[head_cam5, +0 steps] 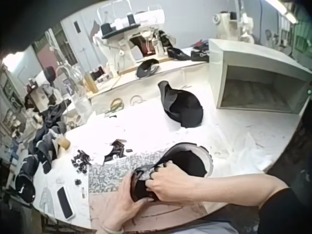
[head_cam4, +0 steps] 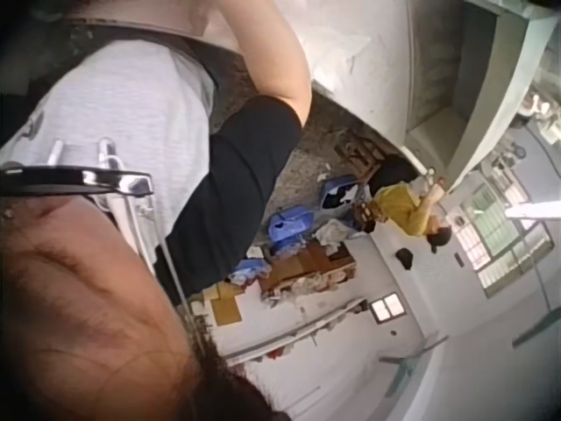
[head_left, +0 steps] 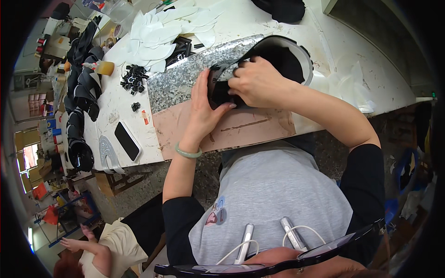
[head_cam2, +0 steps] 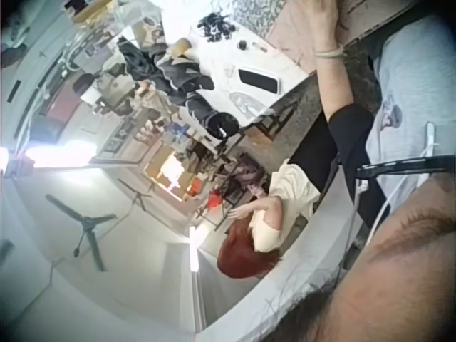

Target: The person retrieves heated reinforcement pads from an oven, adheres them onto shoe upper components by hand, and presses a black fabric lining into the interior of the shoe piece.

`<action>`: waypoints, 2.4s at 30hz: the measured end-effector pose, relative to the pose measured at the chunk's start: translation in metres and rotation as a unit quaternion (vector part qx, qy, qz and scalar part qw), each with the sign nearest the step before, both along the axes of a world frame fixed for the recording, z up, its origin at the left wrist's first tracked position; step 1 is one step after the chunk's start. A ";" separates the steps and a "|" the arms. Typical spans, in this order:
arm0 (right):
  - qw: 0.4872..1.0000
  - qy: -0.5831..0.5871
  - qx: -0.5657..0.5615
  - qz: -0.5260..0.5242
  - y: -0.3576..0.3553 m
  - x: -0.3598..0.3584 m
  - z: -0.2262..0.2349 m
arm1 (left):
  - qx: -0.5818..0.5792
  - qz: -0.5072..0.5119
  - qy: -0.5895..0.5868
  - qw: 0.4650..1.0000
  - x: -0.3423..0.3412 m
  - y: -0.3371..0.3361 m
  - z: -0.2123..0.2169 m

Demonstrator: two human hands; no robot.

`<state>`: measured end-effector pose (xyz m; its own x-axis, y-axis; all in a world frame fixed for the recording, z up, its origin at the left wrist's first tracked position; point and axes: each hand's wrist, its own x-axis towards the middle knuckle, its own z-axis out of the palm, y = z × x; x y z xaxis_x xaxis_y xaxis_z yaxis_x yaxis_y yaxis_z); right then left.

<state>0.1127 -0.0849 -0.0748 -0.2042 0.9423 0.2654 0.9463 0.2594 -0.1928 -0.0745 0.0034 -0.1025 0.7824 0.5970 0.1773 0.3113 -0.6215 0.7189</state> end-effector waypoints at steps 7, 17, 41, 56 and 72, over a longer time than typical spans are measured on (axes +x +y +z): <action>0.992 0.089 0.022 -0.086 0.018 0.000 0.000 | 0.000 0.001 0.071 0.997 0.001 0.006 0.005; 0.995 -0.065 0.061 0.033 -0.003 -0.015 -0.009 | 0.075 0.002 0.124 0.989 -0.012 0.012 0.003; 0.986 -0.115 0.092 0.078 -0.022 -0.015 -0.020 | 0.567 -0.107 -0.027 0.816 -0.020 0.013 0.003; 0.967 -0.220 0.113 0.059 -0.039 -0.028 -0.028 | 0.420 -0.047 0.149 0.894 -0.045 0.014 -0.001; 0.981 -0.176 -0.028 0.083 0.032 -0.025 0.025 | 0.173 0.157 0.102 0.967 -0.002 -0.019 -0.017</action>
